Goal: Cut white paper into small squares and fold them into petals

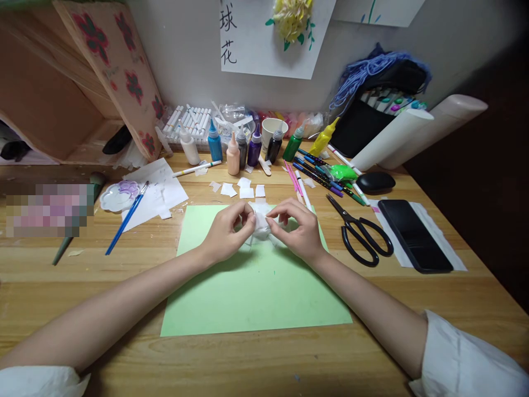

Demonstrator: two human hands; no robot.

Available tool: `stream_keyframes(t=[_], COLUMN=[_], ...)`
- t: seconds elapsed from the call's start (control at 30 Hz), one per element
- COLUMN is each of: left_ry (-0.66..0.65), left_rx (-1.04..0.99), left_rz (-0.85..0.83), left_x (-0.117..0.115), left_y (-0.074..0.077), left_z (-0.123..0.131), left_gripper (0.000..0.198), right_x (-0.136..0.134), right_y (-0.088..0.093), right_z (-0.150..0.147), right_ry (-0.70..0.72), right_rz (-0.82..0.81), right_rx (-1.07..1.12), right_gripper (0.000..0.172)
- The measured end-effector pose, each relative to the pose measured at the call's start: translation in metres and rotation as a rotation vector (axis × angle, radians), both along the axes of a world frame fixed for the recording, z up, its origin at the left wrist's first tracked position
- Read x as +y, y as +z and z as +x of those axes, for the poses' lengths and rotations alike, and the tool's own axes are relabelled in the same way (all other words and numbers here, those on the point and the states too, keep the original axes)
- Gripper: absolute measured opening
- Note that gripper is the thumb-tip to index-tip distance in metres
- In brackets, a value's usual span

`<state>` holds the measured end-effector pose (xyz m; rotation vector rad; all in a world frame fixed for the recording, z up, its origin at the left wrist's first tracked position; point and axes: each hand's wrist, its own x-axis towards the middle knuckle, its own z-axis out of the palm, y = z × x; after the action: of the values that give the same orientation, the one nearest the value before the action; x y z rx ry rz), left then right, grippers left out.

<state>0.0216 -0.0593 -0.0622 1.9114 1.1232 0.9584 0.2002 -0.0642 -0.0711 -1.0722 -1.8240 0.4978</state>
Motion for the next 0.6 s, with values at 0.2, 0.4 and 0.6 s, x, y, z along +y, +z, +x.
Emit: stream_keyframes(t=[0.2,0.4,0.6], left_ry=[-0.049,-0.103,-0.098], left_rx=[-0.039,-0.038,-0.039], left_rz=[-0.021,-0.004,-0.008], left_x=[-0.0007,-0.0014,-0.0006], left_y=[0.0018,0.0061,0.0031], left_z=[0.0007,0.0015,0.0005], left_gripper=[0.018,0.018,0.02], right_x=[-0.0015,-0.0015,0.0042], right_y=[0.0008,0.0012,-0.0024], right_z=[-0.0003,-0.0008,0.0012], right_ry=[0.083,0.106,0.153], right_rz=[0.026,-0.001,-0.166], right_rx=[-0.03,-0.029,0.061], right_gripper=[0.017,0.019,0.01])
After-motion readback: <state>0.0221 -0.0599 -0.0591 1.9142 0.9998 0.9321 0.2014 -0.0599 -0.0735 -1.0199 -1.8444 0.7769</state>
